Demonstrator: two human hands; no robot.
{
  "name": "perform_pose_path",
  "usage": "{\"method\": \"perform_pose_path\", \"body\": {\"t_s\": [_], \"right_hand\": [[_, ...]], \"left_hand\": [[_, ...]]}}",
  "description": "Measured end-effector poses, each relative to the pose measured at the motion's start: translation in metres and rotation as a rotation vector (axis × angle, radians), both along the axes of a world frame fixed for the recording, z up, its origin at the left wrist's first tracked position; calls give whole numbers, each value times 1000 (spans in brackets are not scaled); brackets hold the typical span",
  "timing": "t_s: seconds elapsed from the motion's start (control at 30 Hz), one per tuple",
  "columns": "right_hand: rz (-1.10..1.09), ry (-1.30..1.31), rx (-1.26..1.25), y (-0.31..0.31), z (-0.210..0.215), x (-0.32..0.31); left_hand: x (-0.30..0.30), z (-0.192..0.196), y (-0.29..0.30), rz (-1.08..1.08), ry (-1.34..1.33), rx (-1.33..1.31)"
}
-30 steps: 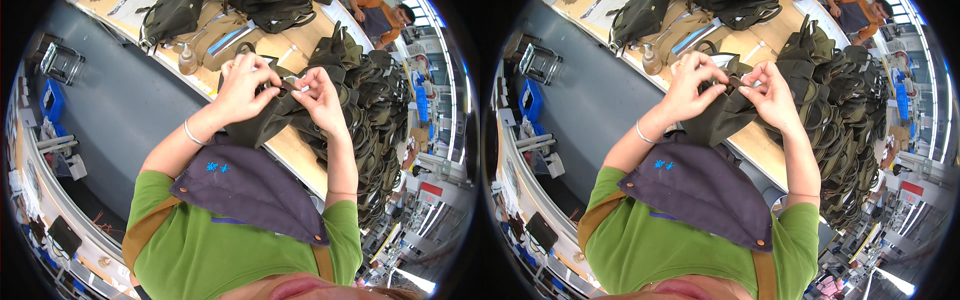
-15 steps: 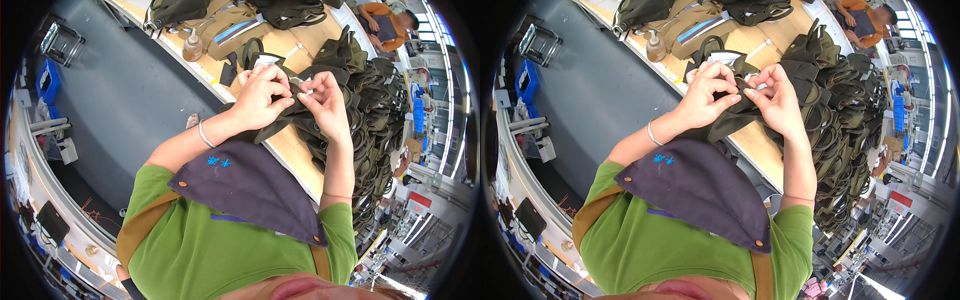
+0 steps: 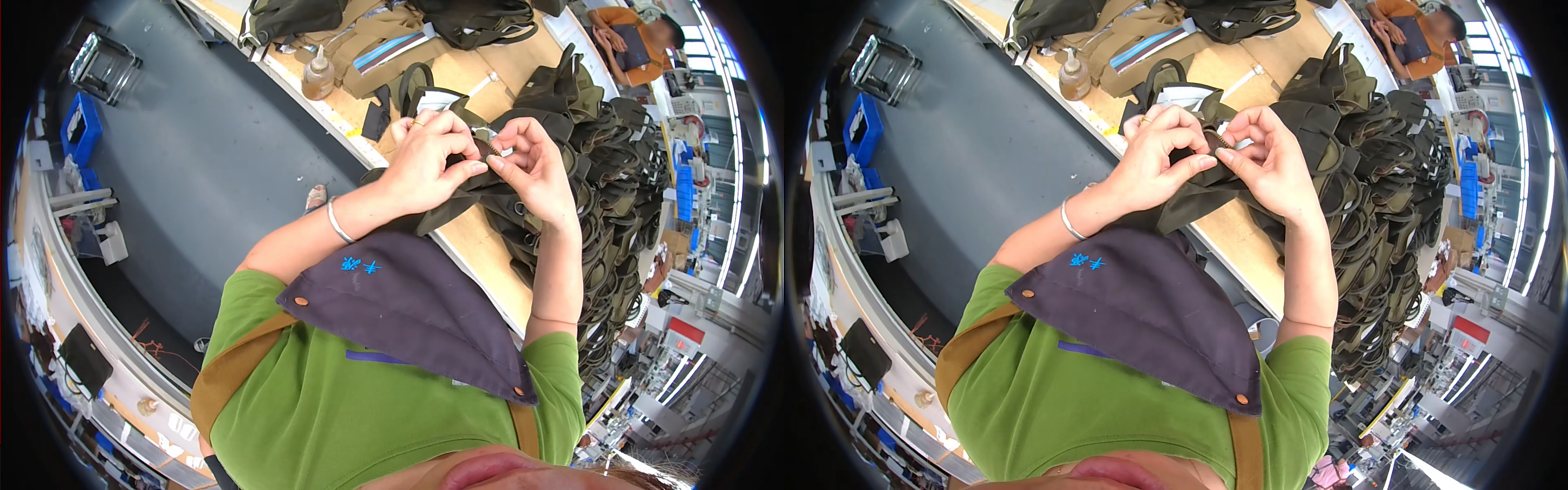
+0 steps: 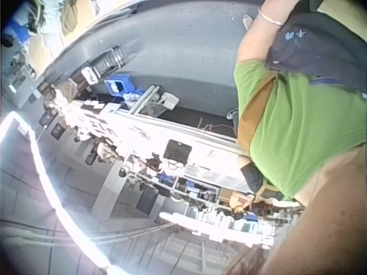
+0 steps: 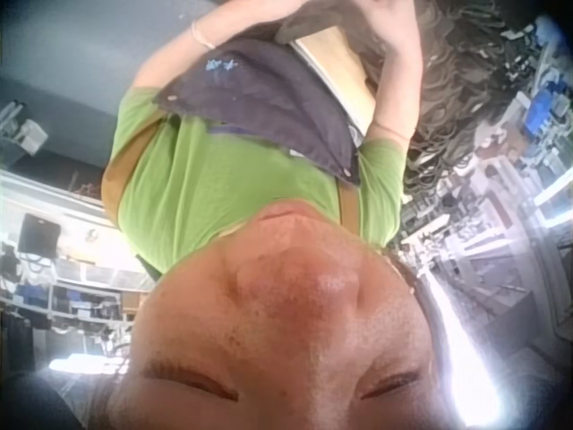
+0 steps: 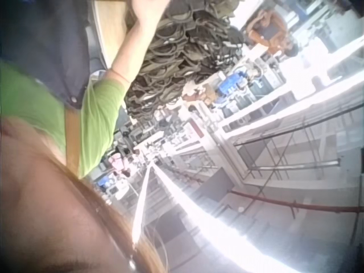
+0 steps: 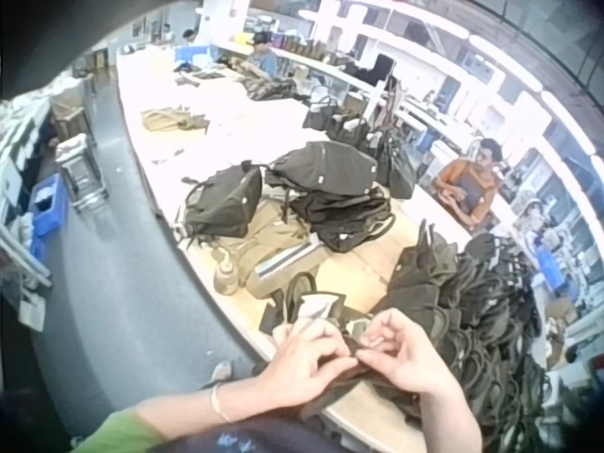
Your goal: Checking and attaching hardware components to olive green bags at a production workstation.
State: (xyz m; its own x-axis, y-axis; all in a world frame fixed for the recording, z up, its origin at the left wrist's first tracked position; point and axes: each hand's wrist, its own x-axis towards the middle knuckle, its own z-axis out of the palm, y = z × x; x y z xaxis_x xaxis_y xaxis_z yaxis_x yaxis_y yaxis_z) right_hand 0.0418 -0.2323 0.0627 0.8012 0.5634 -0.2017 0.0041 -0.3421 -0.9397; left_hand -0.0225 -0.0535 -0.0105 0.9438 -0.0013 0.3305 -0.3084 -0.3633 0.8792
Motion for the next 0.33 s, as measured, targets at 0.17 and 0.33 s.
{"method": "perform_pose_path", "body": {"t_s": [0.17,0.33], "right_hand": [[-28,5,-62,3,-1,2],[41,-158,-214,3,-8,0]], "left_hand": [[30,-5,48,6,-71,256],[59,-26,88,-230,-59,642]]}}
